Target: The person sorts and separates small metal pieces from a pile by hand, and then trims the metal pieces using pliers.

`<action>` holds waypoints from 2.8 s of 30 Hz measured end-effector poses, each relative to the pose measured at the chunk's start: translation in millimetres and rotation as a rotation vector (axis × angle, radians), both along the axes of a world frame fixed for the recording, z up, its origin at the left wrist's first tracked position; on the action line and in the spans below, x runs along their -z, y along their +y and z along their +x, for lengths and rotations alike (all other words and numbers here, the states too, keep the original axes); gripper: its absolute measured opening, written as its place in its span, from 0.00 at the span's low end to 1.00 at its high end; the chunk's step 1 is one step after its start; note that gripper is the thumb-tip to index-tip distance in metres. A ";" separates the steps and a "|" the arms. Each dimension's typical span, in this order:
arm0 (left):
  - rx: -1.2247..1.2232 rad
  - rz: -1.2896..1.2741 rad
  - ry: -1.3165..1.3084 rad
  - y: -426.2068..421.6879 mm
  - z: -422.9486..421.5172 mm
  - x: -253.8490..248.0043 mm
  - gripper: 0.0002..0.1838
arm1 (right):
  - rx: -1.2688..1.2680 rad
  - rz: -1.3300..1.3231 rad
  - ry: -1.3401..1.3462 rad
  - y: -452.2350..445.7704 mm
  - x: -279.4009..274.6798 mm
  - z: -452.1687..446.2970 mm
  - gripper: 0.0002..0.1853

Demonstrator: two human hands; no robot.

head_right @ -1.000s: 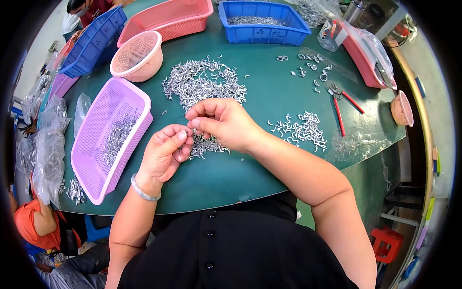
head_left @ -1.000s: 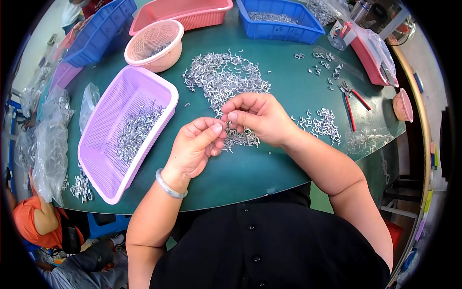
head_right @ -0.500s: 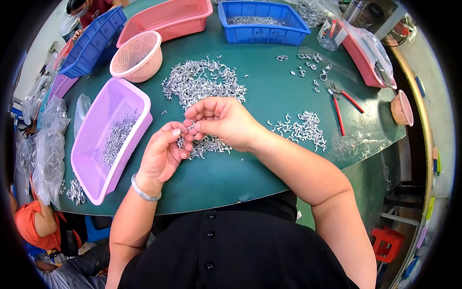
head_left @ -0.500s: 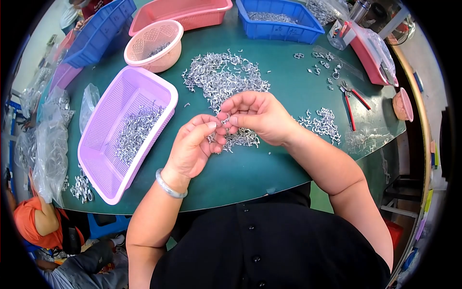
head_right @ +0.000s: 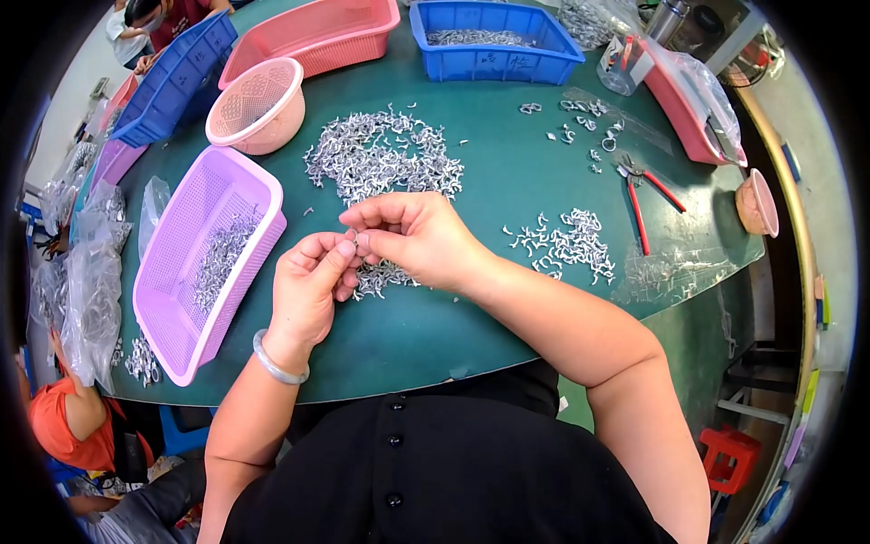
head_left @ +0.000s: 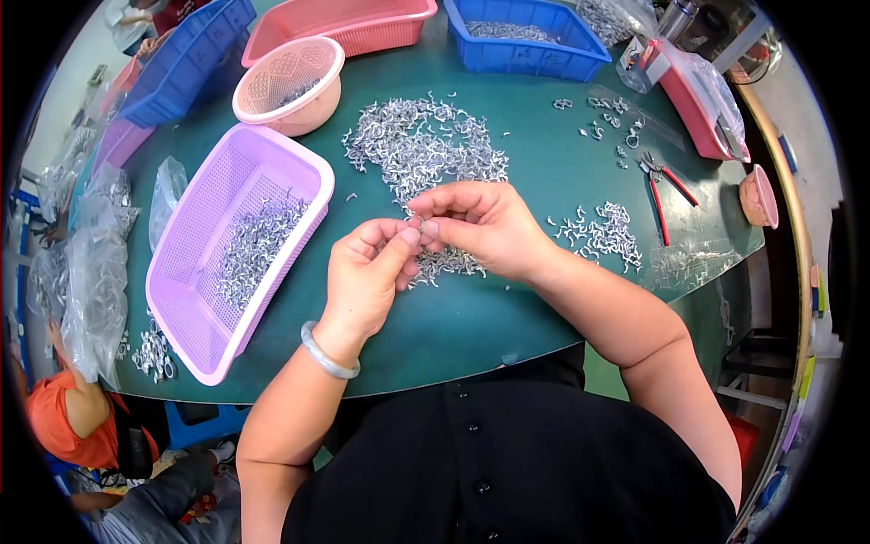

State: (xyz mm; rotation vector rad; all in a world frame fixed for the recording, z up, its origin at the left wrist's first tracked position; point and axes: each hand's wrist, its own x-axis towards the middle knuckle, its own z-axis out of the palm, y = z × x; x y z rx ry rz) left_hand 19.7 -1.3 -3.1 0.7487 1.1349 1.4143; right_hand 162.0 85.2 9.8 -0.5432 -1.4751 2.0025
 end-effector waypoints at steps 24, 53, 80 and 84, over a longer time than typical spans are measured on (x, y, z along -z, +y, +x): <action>0.206 -0.053 -0.433 0.2 -12.1 -4.8 0.05 | -0.008 -0.021 -0.053 4.6 -1.6 3.2 0.06; 0.175 -0.113 -0.326 -2.3 -9.7 -4.4 0.07 | 0.103 0.691 -0.178 -2.9 0.8 3.4 0.04; 0.257 -0.139 -0.477 0.4 -14.5 -2.1 0.06 | 0.124 0.874 -0.054 3.7 0.2 0.7 0.04; 0.259 -0.150 -0.445 0.5 -12.9 -3.7 0.07 | 0.117 0.863 -0.072 3.7 -1.0 1.5 0.03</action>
